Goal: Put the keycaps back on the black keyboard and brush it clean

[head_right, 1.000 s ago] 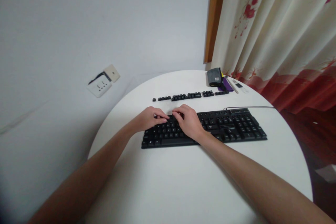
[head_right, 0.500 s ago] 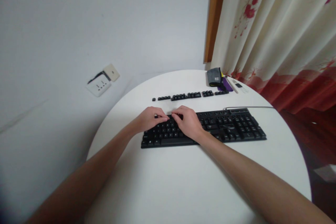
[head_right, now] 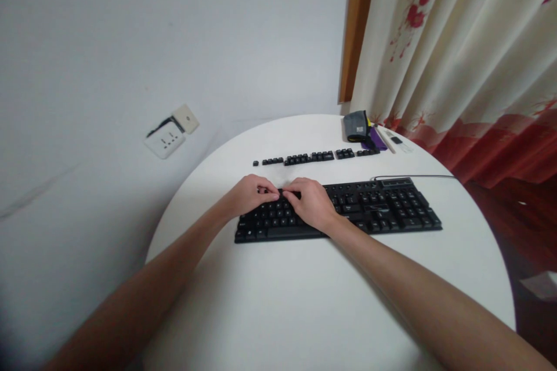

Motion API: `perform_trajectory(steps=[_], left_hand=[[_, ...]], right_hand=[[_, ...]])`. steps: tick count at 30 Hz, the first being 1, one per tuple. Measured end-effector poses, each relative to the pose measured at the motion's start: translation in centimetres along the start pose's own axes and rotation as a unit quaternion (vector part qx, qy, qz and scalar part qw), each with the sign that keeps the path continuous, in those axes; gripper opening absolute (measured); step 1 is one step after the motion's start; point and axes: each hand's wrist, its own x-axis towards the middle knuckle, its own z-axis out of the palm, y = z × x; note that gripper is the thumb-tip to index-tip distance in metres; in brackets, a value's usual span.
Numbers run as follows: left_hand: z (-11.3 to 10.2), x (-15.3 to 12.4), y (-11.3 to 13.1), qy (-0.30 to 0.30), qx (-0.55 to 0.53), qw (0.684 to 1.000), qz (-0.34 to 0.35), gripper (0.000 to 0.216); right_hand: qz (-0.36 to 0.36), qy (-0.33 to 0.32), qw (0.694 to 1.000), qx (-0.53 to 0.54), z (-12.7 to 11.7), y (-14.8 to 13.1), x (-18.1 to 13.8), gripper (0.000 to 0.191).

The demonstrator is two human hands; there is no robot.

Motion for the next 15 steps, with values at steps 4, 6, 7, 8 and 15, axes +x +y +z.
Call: perform_trajectory(steps=[4, 6, 7, 8, 15], left_hand=[[0.01, 0.02, -0.28, -0.002, -0.004, 1.000, -0.011, 0.011], [0.03, 0.06, -0.42, -0.003, -0.003, 1.000, -0.012, 0.011], [0.06, 0.09, -0.49, -0.004, 0.000, 1.000, -0.013, 0.011], [0.11, 0.13, -0.58, -0.004, 0.005, 1.000, -0.014, 0.011], [0.40, 0.29, -1.01, -0.015, 0.023, 0.999, -0.018, 0.010]], right_hand=[[-0.002, -0.005, 1.000, -0.008, 0.05, 0.02, 0.01, 0.018], [-0.003, -0.007, 1.000, -0.012, 0.07, 0.04, 0.00, 0.018], [-0.004, -0.008, 1.000, -0.015, 0.08, 0.06, -0.02, 0.018], [-0.004, -0.009, 1.000, -0.018, 0.09, 0.07, -0.03, 0.018], [-0.004, -0.006, 0.999, -0.032, 0.23, 0.22, -0.11, 0.017]])
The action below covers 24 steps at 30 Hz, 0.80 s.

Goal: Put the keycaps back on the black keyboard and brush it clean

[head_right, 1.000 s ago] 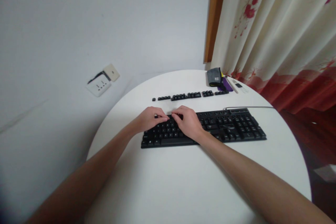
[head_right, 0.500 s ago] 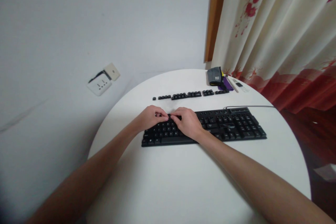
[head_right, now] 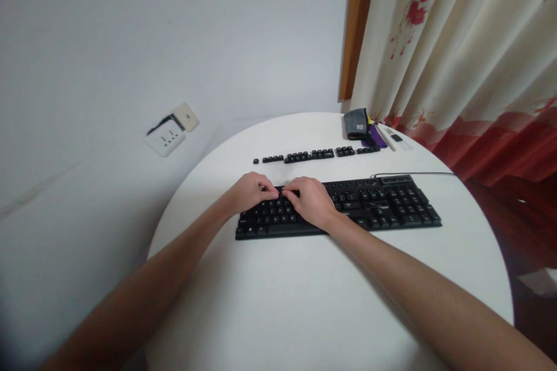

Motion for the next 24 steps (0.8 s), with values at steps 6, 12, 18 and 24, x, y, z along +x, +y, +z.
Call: perform_trajectory(steps=[6, 12, 18, 24], left_hand=[[-0.17, -0.16, 0.09, 0.008, -0.006, 1.000, 0.018, 0.010], [-0.38, -0.17, 0.32, 0.001, -0.013, 0.999, 0.031, 0.011], [-0.51, -0.23, 0.58, -0.004, -0.018, 0.999, 0.026, 0.011], [-0.49, -0.22, 0.59, -0.003, -0.018, 1.000, 0.018, 0.011]], right_hand=[[0.010, -0.001, 1.000, 0.007, 0.08, 0.18, 0.02, 0.014], [0.022, -0.004, 1.000, -0.014, 0.09, 0.19, 0.00, 0.010], [0.016, -0.013, 0.998, -0.057, 0.14, 0.07, 0.05, 0.009], [0.001, -0.018, 0.997, -0.081, 0.22, -0.02, 0.01, 0.007]])
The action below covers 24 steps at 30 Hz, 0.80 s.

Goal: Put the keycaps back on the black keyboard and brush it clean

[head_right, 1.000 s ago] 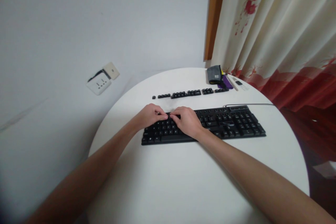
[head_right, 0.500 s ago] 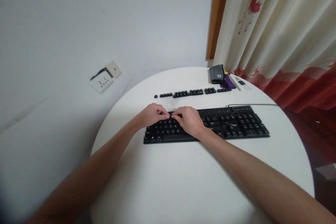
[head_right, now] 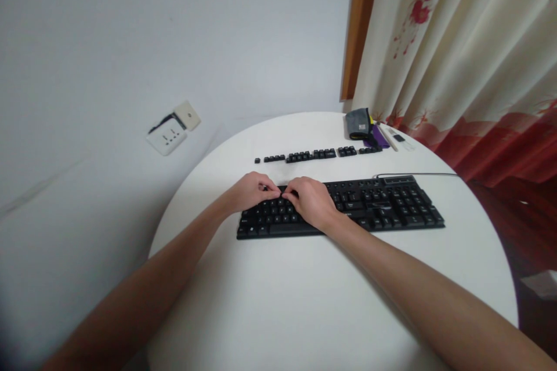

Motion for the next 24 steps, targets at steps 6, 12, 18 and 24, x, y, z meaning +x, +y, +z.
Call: perform_trajectory(steps=[6, 12, 18, 24], left_hand=[[0.0, 0.0, -0.2, -0.004, 0.001, 1.000, 0.004, 0.011], [-0.1, 0.0, -0.1, -0.004, -0.001, 1.000, 0.008, 0.011], [-0.1, 0.0, 0.0, -0.003, -0.004, 1.000, -0.001, 0.011], [0.0, -0.1, -0.1, 0.001, 0.000, 1.000, -0.003, 0.011]], right_hand=[[-0.019, -0.010, 1.000, 0.004, -0.1, -0.2, -0.1, 0.004], [-0.035, -0.014, 0.999, -0.001, -0.5, -0.7, -0.2, 0.009], [-0.038, -0.023, 0.999, -0.018, -0.7, -1.0, -0.2, 0.017], [-0.044, -0.037, 0.997, -0.051, -0.7, -1.2, -0.2, 0.022]])
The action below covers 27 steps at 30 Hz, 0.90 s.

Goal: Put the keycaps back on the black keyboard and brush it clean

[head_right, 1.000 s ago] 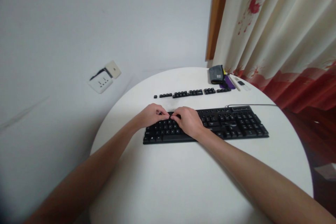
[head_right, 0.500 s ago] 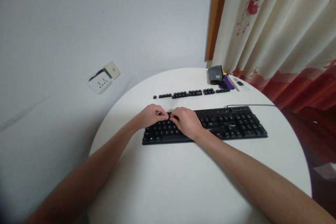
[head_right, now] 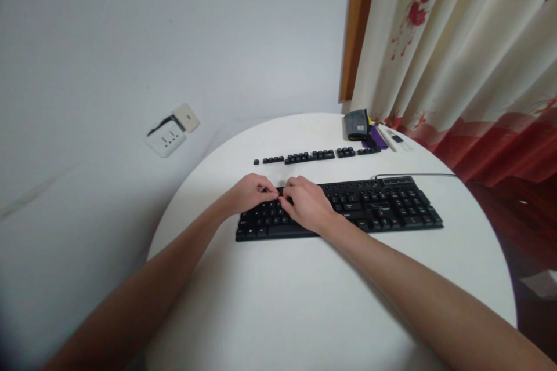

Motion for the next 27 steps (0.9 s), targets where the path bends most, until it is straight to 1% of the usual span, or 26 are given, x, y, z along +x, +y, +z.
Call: perform_trajectory(steps=[5, 10, 14, 21, 27], left_hand=[[0.03, 0.01, -0.18, 0.001, 0.017, 1.000, 0.008, 0.011], [0.02, 0.11, 0.02, 0.012, 0.043, 0.999, 0.019, 0.012], [-0.01, 0.18, -0.06, 0.009, 0.036, 0.999, 0.016, 0.014], [0.13, 0.19, -0.20, 0.013, 0.024, 1.000, 0.001, 0.011], [0.09, 0.12, -0.12, 0.006, 0.020, 1.000, -0.004, 0.012]], right_hand=[[0.006, -0.005, 1.000, -0.005, 0.11, -0.08, 0.02, 0.024], [0.013, 0.006, 1.000, 0.001, -0.01, -0.35, 0.04, 0.021], [0.010, 0.017, 1.000, 0.010, -0.10, -0.45, -0.08, 0.021], [0.007, -0.006, 1.000, -0.010, 0.05, -0.41, -0.07, 0.027], [0.009, -0.008, 1.000, -0.024, -0.03, -0.62, 0.10, 0.026]])
